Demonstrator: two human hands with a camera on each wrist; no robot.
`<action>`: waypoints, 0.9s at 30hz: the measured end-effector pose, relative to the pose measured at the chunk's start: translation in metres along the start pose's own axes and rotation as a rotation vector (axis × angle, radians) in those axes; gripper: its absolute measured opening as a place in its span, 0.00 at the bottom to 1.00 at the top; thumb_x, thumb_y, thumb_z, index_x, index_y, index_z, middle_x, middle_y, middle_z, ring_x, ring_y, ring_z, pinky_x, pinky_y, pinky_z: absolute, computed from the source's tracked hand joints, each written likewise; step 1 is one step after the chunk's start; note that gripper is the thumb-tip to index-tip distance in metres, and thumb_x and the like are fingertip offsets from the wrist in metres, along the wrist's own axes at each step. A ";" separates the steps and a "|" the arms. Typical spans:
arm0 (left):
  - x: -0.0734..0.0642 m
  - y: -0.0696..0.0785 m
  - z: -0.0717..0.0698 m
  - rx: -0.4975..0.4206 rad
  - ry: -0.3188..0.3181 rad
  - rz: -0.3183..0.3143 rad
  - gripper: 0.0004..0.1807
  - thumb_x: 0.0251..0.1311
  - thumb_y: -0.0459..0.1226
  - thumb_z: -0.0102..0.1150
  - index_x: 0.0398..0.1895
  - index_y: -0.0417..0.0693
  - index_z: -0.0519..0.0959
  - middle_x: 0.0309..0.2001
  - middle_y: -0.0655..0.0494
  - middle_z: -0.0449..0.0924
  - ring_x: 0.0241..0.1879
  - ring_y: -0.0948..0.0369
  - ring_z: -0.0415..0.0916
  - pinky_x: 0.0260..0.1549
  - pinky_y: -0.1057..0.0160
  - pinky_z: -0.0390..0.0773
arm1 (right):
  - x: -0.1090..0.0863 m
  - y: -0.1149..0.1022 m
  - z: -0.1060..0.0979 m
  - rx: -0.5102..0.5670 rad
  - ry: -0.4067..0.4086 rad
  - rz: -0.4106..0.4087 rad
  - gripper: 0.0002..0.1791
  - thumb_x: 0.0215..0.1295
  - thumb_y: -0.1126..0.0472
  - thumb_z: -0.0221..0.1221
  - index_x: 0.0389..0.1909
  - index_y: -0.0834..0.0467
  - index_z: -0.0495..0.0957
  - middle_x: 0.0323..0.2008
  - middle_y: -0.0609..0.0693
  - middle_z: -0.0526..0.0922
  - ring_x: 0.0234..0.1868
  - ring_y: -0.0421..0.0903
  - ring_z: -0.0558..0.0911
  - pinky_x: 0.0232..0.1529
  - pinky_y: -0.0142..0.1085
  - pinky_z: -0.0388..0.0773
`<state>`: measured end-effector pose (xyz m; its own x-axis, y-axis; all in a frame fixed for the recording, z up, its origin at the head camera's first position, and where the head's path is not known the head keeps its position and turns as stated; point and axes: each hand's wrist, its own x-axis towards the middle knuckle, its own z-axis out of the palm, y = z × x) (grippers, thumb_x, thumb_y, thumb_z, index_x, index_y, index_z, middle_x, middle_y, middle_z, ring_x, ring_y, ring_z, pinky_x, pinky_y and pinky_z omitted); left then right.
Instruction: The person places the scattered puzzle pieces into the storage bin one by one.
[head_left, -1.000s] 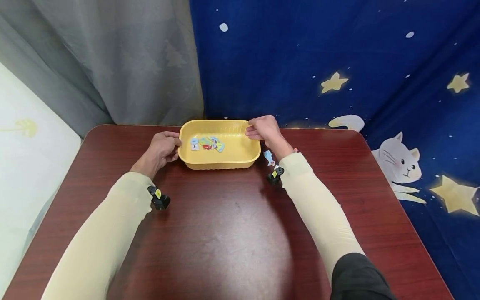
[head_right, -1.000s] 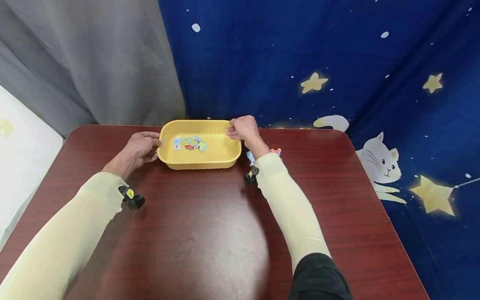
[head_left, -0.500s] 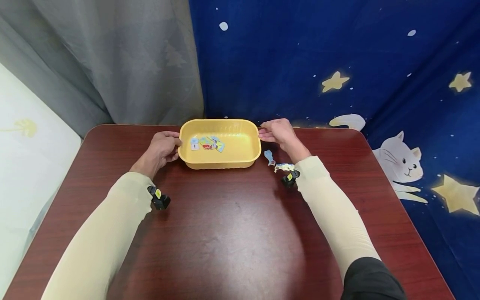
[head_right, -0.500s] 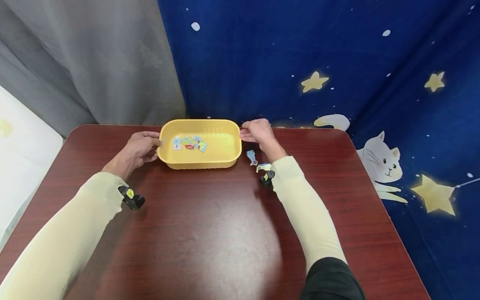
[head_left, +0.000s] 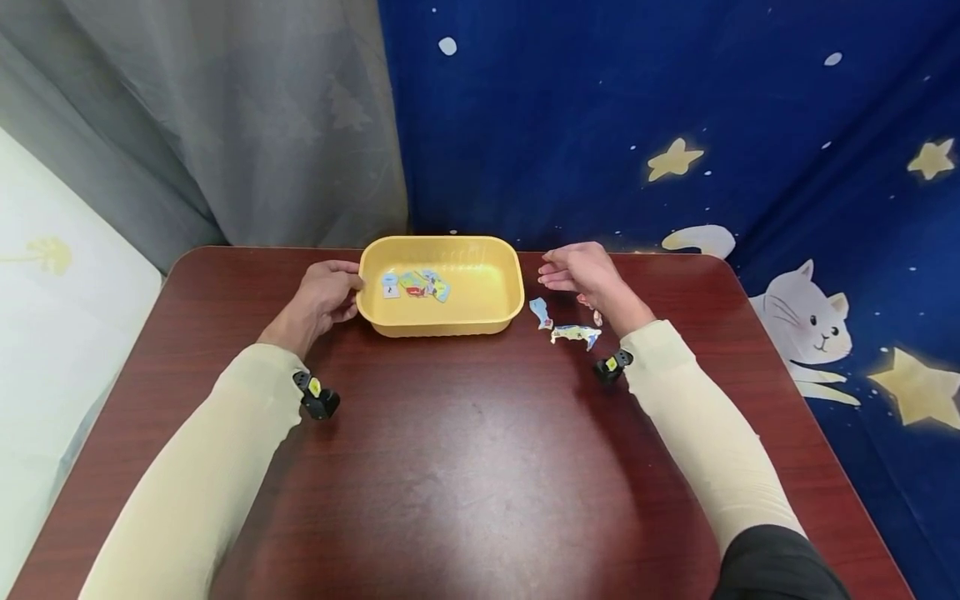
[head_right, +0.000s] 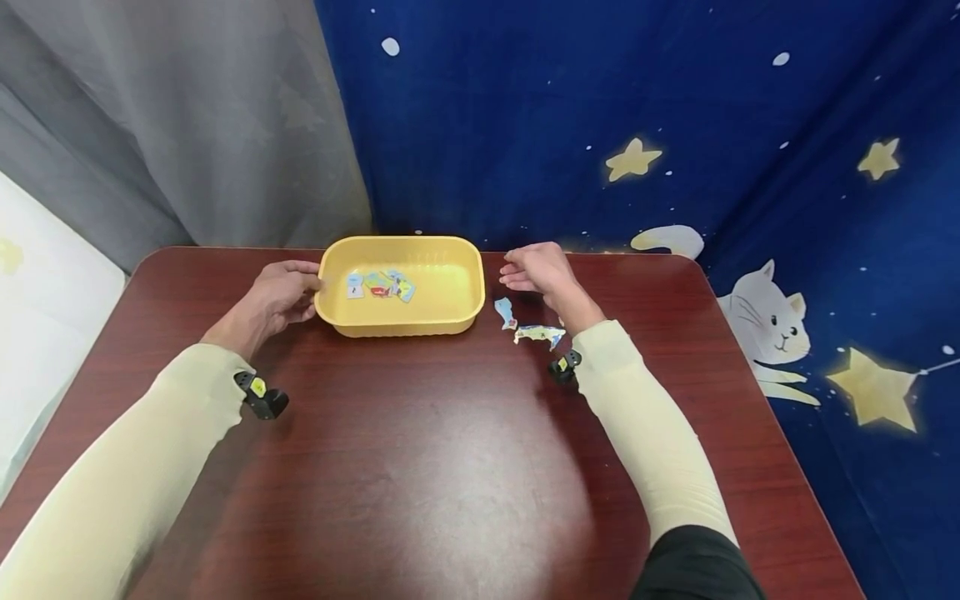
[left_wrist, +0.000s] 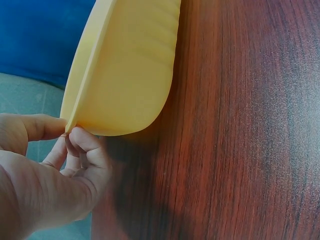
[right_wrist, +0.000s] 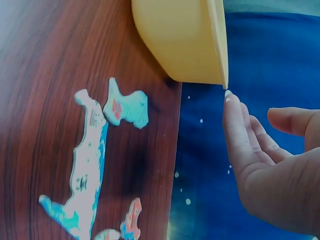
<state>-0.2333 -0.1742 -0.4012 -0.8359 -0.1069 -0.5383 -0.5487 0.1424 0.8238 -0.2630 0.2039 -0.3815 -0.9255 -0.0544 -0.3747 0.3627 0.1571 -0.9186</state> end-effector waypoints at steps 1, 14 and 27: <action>0.000 0.000 0.000 0.000 0.001 -0.001 0.22 0.68 0.36 0.51 0.65 0.48 0.65 0.38 0.51 0.70 0.23 0.63 0.70 0.22 0.71 0.77 | -0.001 0.000 -0.002 -0.017 0.001 -0.004 0.17 0.70 0.64 0.53 0.55 0.70 0.74 0.39 0.61 0.84 0.34 0.49 0.87 0.42 0.39 0.83; 0.000 0.000 -0.001 0.001 -0.009 0.011 0.23 0.68 0.36 0.50 0.66 0.48 0.64 0.35 0.52 0.70 0.21 0.64 0.69 0.22 0.71 0.77 | 0.002 0.013 -0.035 -0.089 0.040 0.034 0.22 0.70 0.66 0.52 0.60 0.75 0.68 0.32 0.55 0.83 0.28 0.45 0.86 0.42 0.40 0.84; 0.001 0.000 -0.001 -0.007 -0.011 0.002 0.23 0.69 0.36 0.51 0.66 0.47 0.64 0.33 0.54 0.71 0.20 0.65 0.70 0.21 0.71 0.77 | 0.006 0.029 -0.055 -0.189 0.122 0.089 0.22 0.70 0.64 0.54 0.59 0.75 0.70 0.29 0.52 0.83 0.27 0.42 0.86 0.43 0.37 0.83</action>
<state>-0.2342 -0.1756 -0.4015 -0.8371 -0.0961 -0.5385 -0.5470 0.1360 0.8260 -0.2643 0.2623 -0.4032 -0.9011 0.0856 -0.4251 0.4276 0.3380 -0.8384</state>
